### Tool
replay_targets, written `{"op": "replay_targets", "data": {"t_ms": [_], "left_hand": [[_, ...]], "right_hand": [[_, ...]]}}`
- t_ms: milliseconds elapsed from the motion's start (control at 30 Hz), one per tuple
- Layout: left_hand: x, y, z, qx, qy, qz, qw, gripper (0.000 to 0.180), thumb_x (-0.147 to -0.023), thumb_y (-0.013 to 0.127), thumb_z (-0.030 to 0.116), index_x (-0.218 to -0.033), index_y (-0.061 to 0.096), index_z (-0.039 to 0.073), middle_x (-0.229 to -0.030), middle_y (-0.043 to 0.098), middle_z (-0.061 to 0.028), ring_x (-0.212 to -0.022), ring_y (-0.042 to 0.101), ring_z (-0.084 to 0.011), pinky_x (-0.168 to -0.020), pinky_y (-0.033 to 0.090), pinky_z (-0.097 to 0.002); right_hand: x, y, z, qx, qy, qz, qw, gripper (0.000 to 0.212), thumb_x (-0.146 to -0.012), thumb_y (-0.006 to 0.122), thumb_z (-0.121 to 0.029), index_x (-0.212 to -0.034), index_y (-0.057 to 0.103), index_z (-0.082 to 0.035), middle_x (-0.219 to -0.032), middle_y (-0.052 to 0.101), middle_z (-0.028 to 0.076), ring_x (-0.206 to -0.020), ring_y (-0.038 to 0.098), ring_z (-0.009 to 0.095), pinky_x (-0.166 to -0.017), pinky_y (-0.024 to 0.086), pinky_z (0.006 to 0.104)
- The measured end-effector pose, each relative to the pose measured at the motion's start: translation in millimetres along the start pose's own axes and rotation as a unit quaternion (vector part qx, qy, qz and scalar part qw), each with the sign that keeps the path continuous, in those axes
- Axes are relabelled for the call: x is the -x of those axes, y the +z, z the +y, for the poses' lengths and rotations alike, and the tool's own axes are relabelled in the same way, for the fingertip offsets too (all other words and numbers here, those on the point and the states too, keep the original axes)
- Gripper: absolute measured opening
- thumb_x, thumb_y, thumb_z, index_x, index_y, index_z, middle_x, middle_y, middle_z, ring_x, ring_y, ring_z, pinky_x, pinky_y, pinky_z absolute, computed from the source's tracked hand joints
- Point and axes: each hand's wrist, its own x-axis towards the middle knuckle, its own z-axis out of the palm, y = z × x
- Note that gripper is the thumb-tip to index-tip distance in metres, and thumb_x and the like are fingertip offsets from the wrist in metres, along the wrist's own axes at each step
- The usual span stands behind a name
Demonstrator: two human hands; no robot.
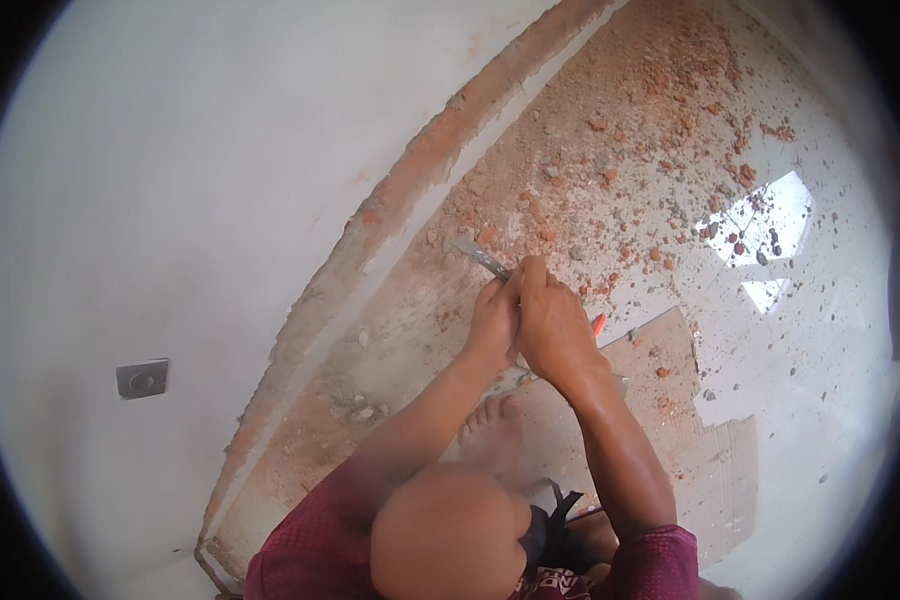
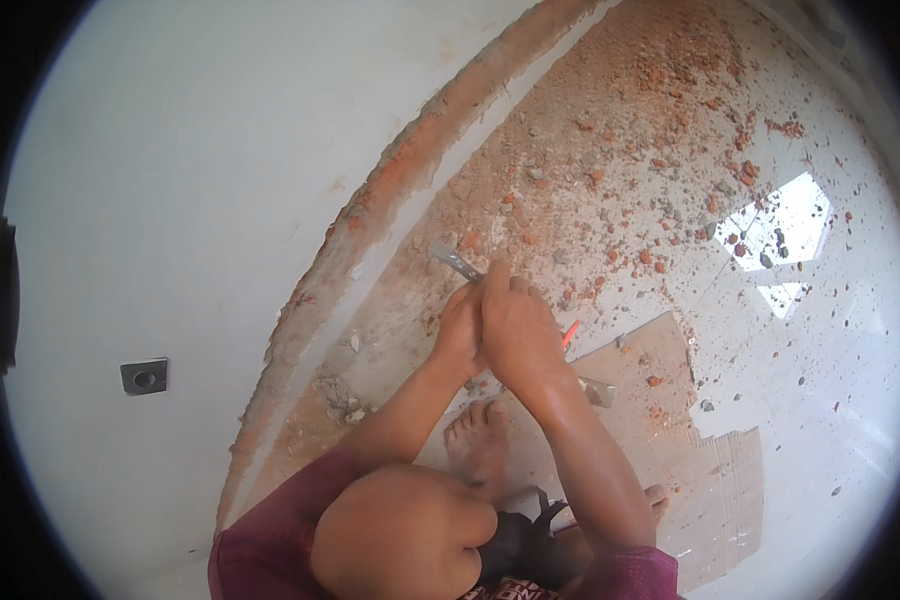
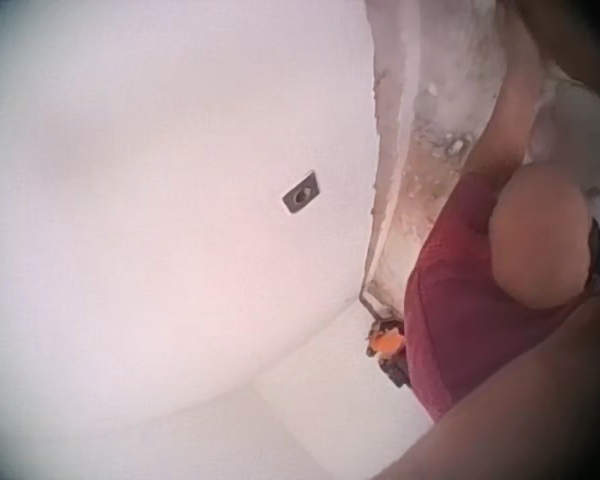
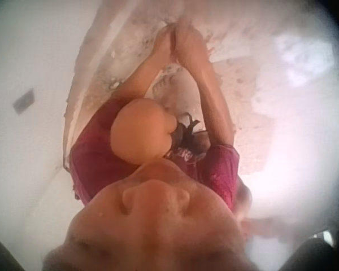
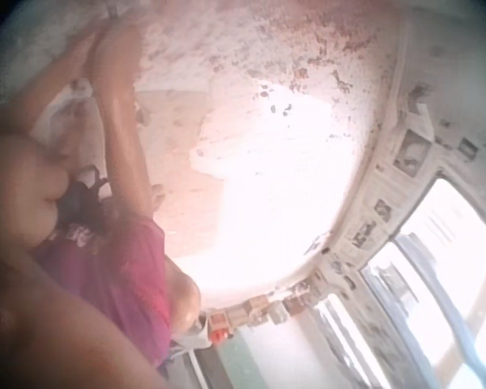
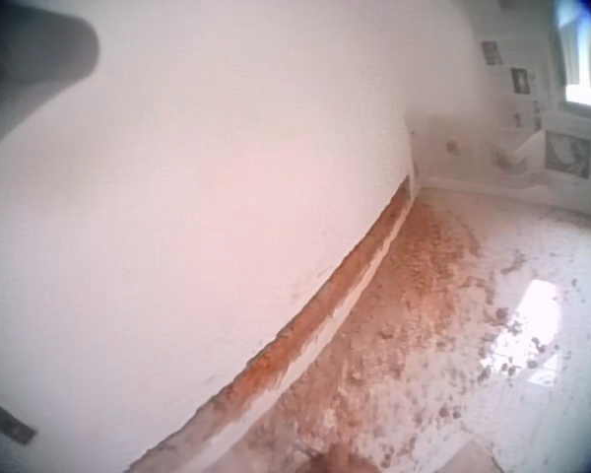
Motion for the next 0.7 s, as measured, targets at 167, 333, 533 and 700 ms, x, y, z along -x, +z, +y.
{"op": "replay_targets", "data": {"t_ms": [167, 333, 533, 700], "left_hand": [[-40.7, 5.0, 49.4, 0.070, -0.078, 0.116, 0.988, 0.031, -0.105, 0.052, 0.032, -0.099, 0.058, 0.002, -0.085, 0.063, -0.0072, -0.072, 0.066, -0.0200, -0.060, 0.054, -0.0327], [-126.2, -24.6, 77.5, 0.237, 0.002, -0.007, 0.971, 0.033, -0.107, 0.045, 0.030, -0.083, 0.045, 0.008, -0.072, 0.047, -0.0029, -0.055, 0.045, -0.0169, -0.052, 0.046, -0.0342], [-147.6, 15.2, 96.1, 0.305, -0.028, 0.111, 0.945, 0.034, -0.108, 0.038, 0.027, -0.077, 0.034, 0.012, -0.067, 0.035, -0.0009, -0.055, 0.038, -0.0144, -0.055, 0.043, -0.0337], [-155.1, 6.2, 92.0, 0.331, -0.001, 0.090, 0.939, 0.035, -0.107, 0.037, 0.027, -0.077, 0.034, 0.011, -0.066, 0.035, -0.0010, -0.056, 0.038, -0.0144, -0.053, 0.041, -0.0338]], "right_hand": [[46.4, -52.5, -4.4, 0.061, -0.215, 0.176, 0.959, 0.036, -0.083, 0.075, -0.015, -0.110, 0.055, -0.002, -0.102, 0.064, 0.015, -0.097, 0.060, 0.037, -0.083, 0.047, 0.0489], [88.5, -19.0, 45.0, 0.141, -0.102, -0.017, 0.984, 0.041, -0.078, 0.080, -0.023, -0.108, 0.060, -0.005, -0.102, 0.060, 0.010, -0.101, 0.057, 0.031, -0.081, 0.044, 0.0434], [112.9, 34.3, 72.3, 0.237, -0.052, -0.059, 0.968, 0.041, -0.078, 0.078, -0.027, -0.110, 0.061, -0.007, -0.094, 0.060, 0.010, -0.094, 0.060, 0.029, -0.076, 0.046, 0.0414], [108.1, 23.2, 73.1, 0.201, -0.065, -0.025, 0.977, 0.037, -0.082, 0.076, -0.024, -0.109, 0.060, -0.006, -0.084, 0.062, 0.011, -0.077, 0.062, 0.031, -0.065, 0.048, 0.0410]]}}
